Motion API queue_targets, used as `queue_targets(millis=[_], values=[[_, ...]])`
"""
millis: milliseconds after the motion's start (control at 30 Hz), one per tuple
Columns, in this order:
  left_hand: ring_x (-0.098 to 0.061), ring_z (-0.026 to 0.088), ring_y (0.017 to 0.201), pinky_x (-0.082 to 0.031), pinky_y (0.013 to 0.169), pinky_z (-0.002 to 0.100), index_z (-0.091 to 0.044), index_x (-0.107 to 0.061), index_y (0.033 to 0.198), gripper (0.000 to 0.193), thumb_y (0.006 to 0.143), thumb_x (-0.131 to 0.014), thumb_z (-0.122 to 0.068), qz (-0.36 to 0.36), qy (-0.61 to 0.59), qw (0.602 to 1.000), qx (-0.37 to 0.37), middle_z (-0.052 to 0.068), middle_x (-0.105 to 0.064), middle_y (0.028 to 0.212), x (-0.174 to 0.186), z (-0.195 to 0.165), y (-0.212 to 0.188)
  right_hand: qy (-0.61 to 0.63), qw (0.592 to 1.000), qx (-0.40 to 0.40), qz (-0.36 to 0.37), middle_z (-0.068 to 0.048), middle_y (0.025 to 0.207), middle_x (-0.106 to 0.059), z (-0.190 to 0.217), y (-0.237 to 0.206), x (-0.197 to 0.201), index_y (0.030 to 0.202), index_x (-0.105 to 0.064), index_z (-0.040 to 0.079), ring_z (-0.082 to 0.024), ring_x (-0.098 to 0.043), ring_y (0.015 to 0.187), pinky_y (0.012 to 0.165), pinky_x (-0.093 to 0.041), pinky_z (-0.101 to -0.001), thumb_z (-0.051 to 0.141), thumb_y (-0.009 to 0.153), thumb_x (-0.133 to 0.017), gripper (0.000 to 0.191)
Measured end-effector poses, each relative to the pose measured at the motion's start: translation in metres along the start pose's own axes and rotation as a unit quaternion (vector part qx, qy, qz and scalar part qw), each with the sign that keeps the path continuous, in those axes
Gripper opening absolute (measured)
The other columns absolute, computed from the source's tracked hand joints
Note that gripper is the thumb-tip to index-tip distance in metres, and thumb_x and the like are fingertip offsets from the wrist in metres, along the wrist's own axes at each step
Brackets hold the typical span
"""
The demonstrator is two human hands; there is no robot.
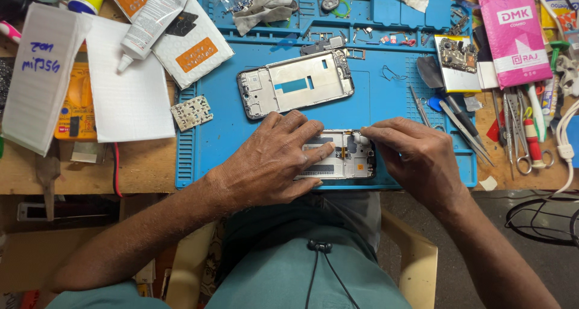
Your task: The person uses a hot air gun and tweezers to heat and manipulate a small component on a disassembled mobile phone circuit board. They repeatedly apply heat and adjust the component's position on the board.
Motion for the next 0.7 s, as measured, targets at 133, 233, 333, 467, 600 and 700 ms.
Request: queue_targets(millis=[133,233,333,467,600,700], values=[[-0.051,0.028,0.109,-0.044,0.084,0.047,-0.012,-0.068,0.127,0.056,0.081,-0.079,-0.043,0.006,-0.006,1.000,0.003,0.011,-0.057,0.119,-0.001,0.001,0.001,0.014,0.999,-0.031,0.012,-0.007,0.103,-0.078,-0.005,0.001,-0.003,0.108,-0.077,0.010,-0.020,-0.075,0.084,0.070,-0.062,-0.0316,0.001,0.088,-0.074,0.022],[-0.051,0.028,0.108,-0.045,0.085,0.047,-0.012,-0.068,0.126,0.056,0.080,-0.079,-0.043,-0.003,-0.003,1.000,0.004,0.012,-0.057,0.119,-0.001,0.000,0.000,0.034,0.997,-0.056,0.029,-0.008,0.102,-0.078,-0.011,0.006,-0.003,0.106,-0.078,0.010,-0.019,-0.076,0.083,0.070,-0.062,-0.0314,0.001,0.089,-0.074,0.019],[-0.052,0.029,0.108,-0.045,0.084,0.048,-0.012,-0.069,0.125,0.056,0.080,-0.079,-0.044,0.001,0.003,1.000,0.006,0.012,-0.057,0.117,-0.003,0.001,0.001,0.070,0.993,-0.086,0.045,-0.007,0.099,-0.079,-0.018,0.012,-0.003,0.103,-0.080,0.011,-0.017,-0.076,0.081,0.069,-0.062,-0.0290,0.002,0.088,-0.074,0.018],[-0.051,0.029,0.108,-0.045,0.083,0.047,-0.012,-0.068,0.126,0.056,0.081,-0.078,-0.044,0.009,0.004,1.000,0.004,0.012,-0.057,0.118,-0.003,0.001,0.001,0.133,0.978,-0.150,0.061,-0.007,0.095,-0.080,-0.033,0.016,-0.005,0.103,-0.080,0.011,-0.015,-0.076,0.082,0.065,-0.059,-0.0292,0.006,0.087,-0.076,0.017],[-0.052,0.028,0.108,-0.044,0.083,0.047,-0.012,-0.068,0.126,0.056,0.080,-0.078,-0.043,0.007,0.000,1.000,0.002,0.012,-0.057,0.117,-0.001,0.001,0.002,0.156,0.966,-0.187,0.085,-0.006,0.094,-0.081,-0.045,0.017,-0.012,0.103,-0.081,0.012,-0.014,-0.077,0.082,0.066,-0.060,-0.0299,0.009,0.087,-0.076,0.018],[-0.052,0.028,0.108,-0.044,0.082,0.047,-0.012,-0.068,0.126,0.056,0.080,-0.078,-0.043,0.010,0.000,1.000,0.002,0.012,-0.056,0.117,-0.001,0.000,0.002,0.167,0.968,-0.171,0.079,-0.007,0.094,-0.081,-0.047,0.019,-0.013,0.104,-0.081,0.011,-0.014,-0.076,0.083,0.070,-0.060,-0.0297,0.009,0.087,-0.077,0.017]])
Point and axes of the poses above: each hand's wrist, its own y-axis towards the middle knuckle, its own x-axis out of the back of the hand, z = x × y, the point moved 7 cm from there along y, towards the middle knuckle
